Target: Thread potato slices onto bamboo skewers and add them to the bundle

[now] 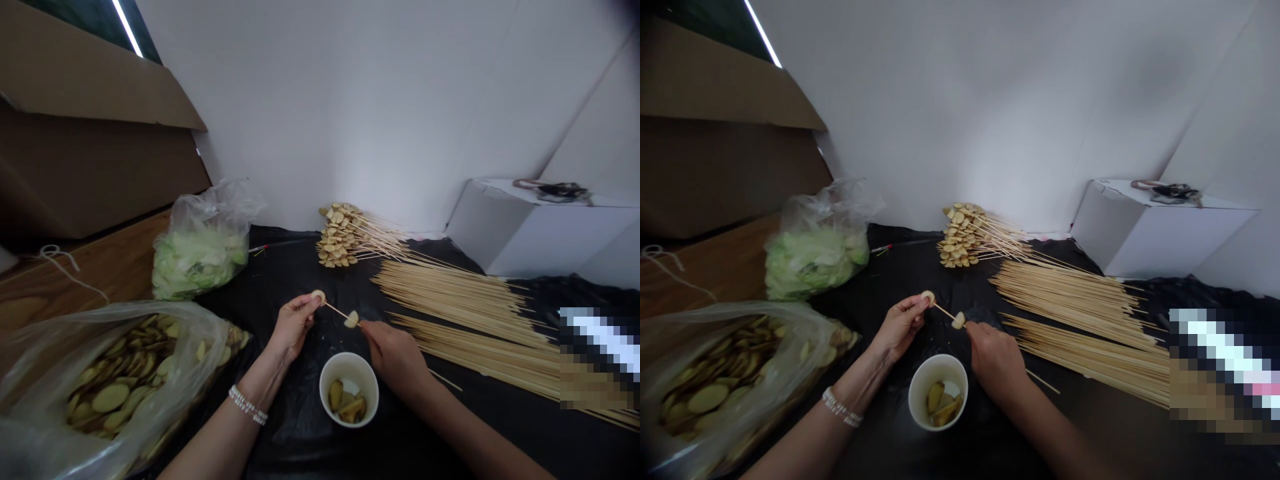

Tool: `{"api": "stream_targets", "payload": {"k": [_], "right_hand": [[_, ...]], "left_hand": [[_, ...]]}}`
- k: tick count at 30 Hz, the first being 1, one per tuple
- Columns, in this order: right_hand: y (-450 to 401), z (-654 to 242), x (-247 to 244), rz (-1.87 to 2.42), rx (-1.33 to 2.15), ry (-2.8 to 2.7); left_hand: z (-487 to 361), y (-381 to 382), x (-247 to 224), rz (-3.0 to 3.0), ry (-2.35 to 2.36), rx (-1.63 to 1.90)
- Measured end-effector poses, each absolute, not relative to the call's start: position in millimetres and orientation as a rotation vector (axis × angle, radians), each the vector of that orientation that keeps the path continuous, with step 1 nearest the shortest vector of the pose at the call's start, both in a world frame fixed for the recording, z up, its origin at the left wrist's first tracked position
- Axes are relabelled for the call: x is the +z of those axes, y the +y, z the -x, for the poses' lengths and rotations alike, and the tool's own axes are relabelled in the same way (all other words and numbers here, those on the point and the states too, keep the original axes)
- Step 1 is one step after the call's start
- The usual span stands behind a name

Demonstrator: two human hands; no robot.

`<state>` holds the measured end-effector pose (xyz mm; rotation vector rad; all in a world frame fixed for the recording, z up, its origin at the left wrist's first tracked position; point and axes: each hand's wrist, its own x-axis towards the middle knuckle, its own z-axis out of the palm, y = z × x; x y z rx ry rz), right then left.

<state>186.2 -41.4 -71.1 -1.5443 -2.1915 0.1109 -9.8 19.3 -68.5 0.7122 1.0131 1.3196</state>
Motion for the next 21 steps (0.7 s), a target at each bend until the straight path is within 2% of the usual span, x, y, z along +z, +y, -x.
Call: {"api": "stream_targets", "payload": {"k": [4,10,17,21], "right_hand": [[-43.0,-185.1,-71.1,1.561,0.053,-2.198],[-39.7,-183.7,-70.5,1.488,0.355,-2.144],[-38.6,-185.7,-75.2,1.475,0.228,-2.116],[-39.3,-182.9,-72.1,1.458,0.366,-2.112]], "left_hand": [[8.1,18.3,-68.8,-0.720,1.023,1.320],[4.8,16.4,-66.7,-0.711,1.025,1.308],[2.7,15.1,-65.5,-0.714,1.029,1.304],[2.4,14.9,-65.2,-0.723,1.020,1.303]]}}
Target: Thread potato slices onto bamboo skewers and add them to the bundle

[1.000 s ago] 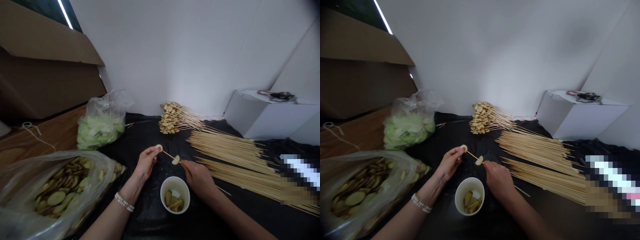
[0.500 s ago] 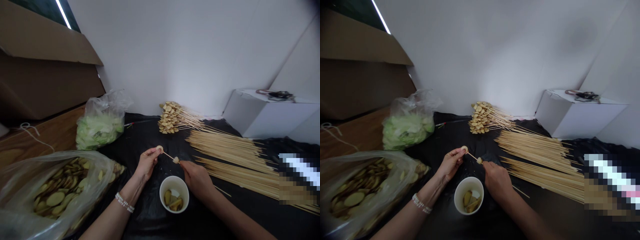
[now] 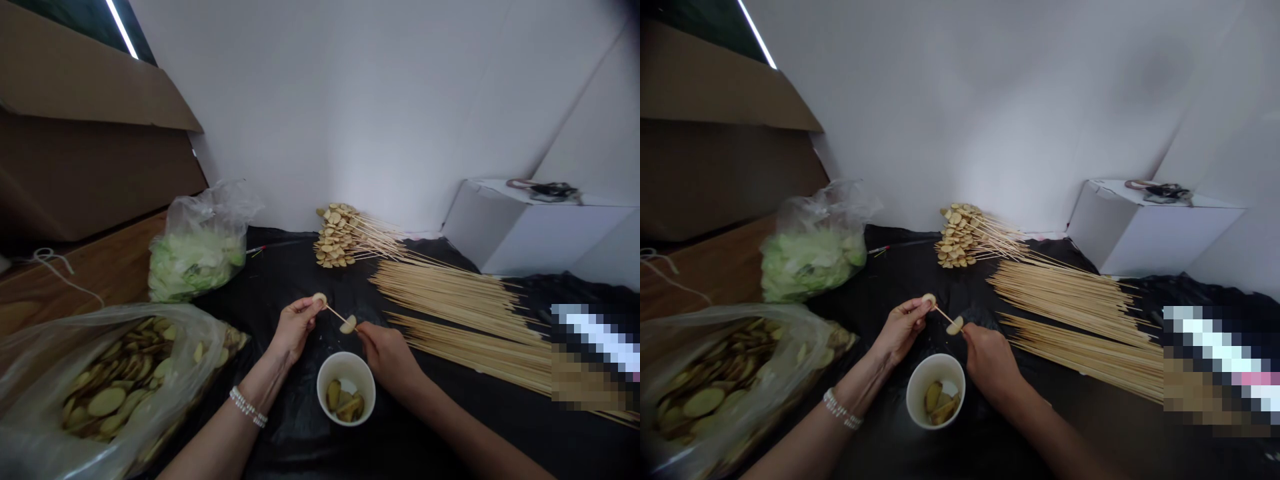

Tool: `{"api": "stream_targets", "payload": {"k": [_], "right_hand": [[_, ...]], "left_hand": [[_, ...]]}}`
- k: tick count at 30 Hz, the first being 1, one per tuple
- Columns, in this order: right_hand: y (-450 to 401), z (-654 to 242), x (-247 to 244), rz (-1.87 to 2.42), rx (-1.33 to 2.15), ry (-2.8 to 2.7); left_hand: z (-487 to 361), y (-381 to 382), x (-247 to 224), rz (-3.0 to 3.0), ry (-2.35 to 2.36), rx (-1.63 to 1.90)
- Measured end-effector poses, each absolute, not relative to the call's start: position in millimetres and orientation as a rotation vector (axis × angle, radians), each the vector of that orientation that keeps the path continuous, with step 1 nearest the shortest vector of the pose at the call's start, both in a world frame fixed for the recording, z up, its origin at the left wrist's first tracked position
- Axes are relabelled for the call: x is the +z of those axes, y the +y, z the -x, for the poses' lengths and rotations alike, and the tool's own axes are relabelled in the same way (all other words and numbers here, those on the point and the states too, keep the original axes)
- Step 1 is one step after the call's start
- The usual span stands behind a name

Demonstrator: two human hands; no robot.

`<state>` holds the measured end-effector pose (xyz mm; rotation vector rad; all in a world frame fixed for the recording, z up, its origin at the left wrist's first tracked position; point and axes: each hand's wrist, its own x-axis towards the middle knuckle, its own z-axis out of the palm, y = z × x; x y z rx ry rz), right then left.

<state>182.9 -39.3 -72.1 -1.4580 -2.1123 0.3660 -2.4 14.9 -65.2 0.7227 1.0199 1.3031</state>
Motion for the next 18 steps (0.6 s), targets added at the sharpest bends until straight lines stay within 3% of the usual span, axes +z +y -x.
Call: {"api": "stream_targets", "payload": {"k": [18], "right_hand": [[-34.8,-184.2,-73.0,1.426,0.262,-2.089]], "left_hand": [[3.4,16.1,-65.9,-0.803,1.026,1.329]]}}
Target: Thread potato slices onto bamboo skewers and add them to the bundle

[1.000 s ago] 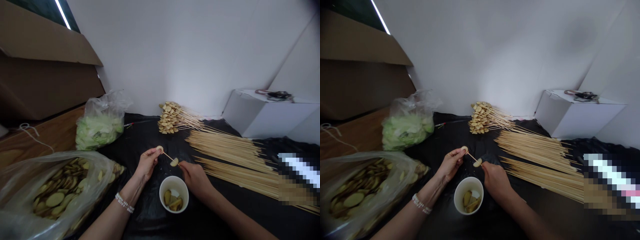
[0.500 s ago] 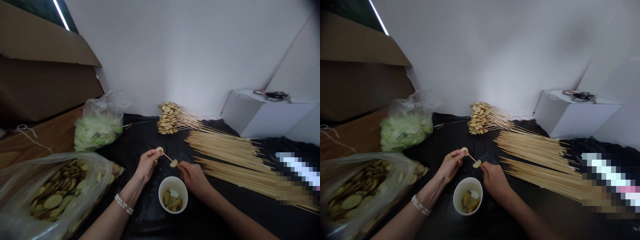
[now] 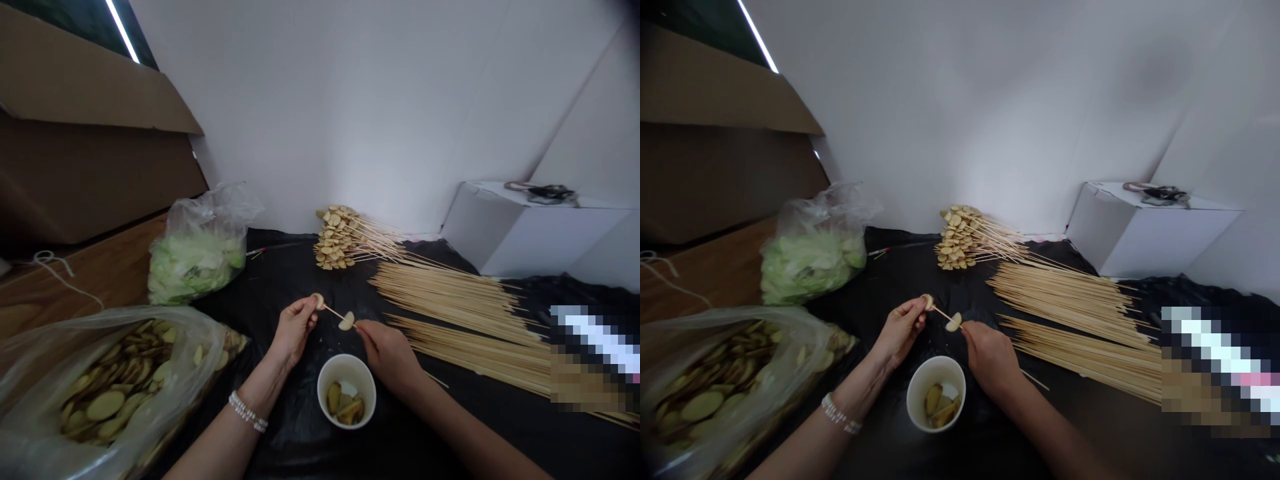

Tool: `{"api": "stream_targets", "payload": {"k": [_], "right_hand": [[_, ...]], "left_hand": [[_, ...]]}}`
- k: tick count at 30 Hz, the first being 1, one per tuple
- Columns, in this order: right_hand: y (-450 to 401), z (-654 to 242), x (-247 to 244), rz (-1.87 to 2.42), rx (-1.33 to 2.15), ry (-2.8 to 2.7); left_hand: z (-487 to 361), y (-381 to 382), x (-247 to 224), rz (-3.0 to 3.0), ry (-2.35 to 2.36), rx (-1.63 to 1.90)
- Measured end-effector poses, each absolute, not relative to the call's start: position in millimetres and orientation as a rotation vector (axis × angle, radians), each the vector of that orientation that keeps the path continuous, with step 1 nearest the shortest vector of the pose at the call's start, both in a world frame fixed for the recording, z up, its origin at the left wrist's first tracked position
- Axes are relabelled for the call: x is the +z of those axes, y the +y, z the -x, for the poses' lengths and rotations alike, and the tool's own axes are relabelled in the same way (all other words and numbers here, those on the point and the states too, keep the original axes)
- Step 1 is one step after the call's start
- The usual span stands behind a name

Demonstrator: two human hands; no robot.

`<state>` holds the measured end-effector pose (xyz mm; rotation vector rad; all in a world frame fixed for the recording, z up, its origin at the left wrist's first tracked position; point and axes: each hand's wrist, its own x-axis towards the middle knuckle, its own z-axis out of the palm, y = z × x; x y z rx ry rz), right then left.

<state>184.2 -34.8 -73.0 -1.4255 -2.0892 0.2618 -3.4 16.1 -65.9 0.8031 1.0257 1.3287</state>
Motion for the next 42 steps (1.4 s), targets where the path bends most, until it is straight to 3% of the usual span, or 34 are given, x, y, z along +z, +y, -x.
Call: {"api": "stream_targets", "payload": {"k": [10,17,24,30,37,42], "right_hand": [[-38.3,-184.5,-76.6,1.467,0.162,-2.145],[-34.6,-183.4,-69.6,1.367,0.433,-2.062],[-35.9,-183.1,-77.5,1.405,0.278,-2.069],[-35.8,-182.3,-72.4,1.353,0.551,-2.030],[-36.0,-183.3,-74.8,1.359,0.324,-2.054],[-35.3,-182.3,-74.2,1.395,0.469,-2.033]], "left_hand": [[-2.2,12.0,-63.2,-0.737,1.020,1.305],[-2.2,11.4,-63.5,-0.766,1.020,1.280],[-3.8,11.0,-66.8,-0.826,1.068,1.298],[-4.5,10.2,-65.5,-0.808,1.051,1.277],[-5.2,10.2,-67.8,-0.836,1.046,1.271],[-5.4,10.5,-70.7,-0.877,1.054,1.257]]}}
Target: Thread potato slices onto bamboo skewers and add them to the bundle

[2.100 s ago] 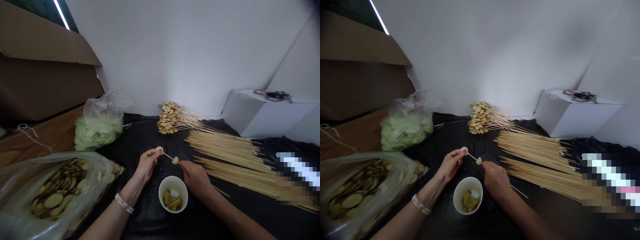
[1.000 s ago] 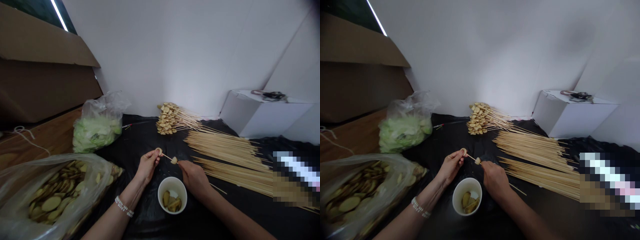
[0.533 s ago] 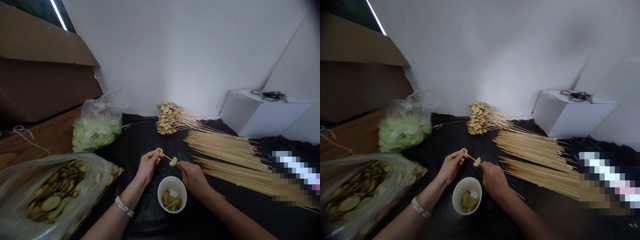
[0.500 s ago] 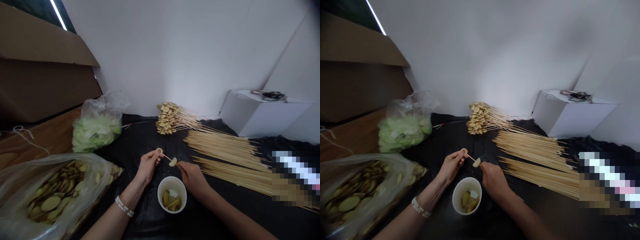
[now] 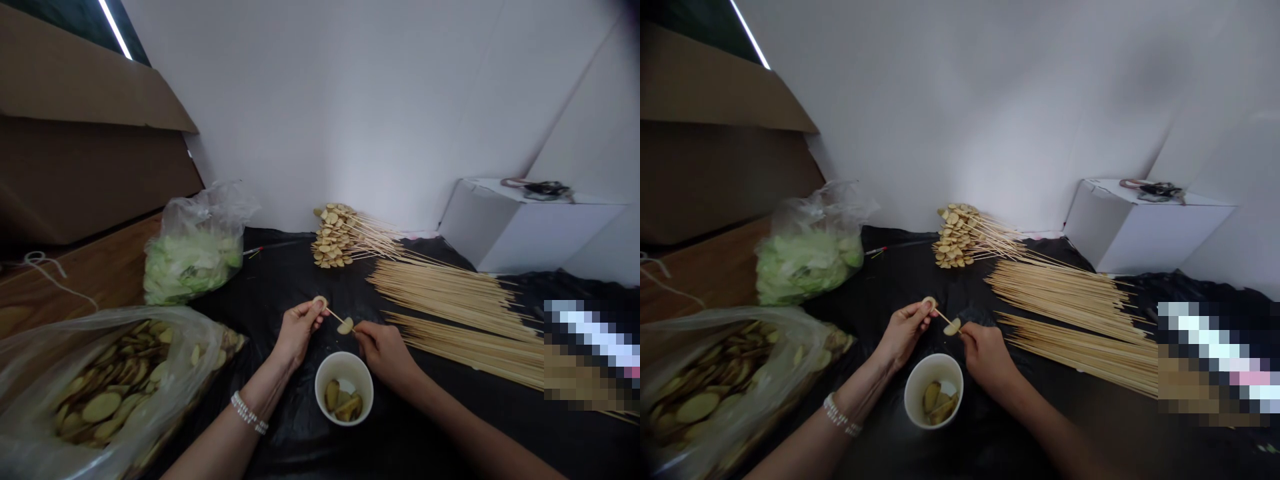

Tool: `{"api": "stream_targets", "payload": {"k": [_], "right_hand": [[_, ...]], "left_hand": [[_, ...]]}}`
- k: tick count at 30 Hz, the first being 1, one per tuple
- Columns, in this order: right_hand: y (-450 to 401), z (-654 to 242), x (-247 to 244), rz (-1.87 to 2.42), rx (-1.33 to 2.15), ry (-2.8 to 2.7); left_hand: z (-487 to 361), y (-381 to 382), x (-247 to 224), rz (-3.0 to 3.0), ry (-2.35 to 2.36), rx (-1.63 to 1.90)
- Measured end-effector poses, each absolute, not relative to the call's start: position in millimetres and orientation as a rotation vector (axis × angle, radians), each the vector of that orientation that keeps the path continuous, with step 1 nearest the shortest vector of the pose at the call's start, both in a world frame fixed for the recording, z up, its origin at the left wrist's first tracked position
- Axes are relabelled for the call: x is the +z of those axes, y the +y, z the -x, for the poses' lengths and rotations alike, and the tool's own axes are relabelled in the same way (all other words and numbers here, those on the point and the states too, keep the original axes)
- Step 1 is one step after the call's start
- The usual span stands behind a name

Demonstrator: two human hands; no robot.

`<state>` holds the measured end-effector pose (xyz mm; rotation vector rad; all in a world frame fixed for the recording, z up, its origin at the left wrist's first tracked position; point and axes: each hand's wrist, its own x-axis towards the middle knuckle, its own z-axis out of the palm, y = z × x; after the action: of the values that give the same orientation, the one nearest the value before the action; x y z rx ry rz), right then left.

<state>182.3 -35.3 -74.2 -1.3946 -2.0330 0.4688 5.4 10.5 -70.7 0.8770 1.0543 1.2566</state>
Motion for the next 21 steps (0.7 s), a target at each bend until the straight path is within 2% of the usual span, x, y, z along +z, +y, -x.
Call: {"api": "stream_targets", "payload": {"k": [7,13,17,21], "right_hand": [[-37.9,-182.0,-80.1,1.380,0.245,-2.092],[-35.8,-181.5,-71.7,1.376,0.544,-1.979],[-35.9,-180.1,-70.9,1.358,0.462,-1.971],[-35.0,-180.4,-73.2,1.409,0.679,-1.921]], "left_hand": [[-6.8,9.9,-69.8,-0.838,1.037,1.275],[-7.7,7.8,-68.5,-0.838,1.026,1.250],[-8.2,7.9,-69.8,-0.831,1.031,1.260],[-9.0,8.2,-71.0,-0.844,1.031,1.259]]}}
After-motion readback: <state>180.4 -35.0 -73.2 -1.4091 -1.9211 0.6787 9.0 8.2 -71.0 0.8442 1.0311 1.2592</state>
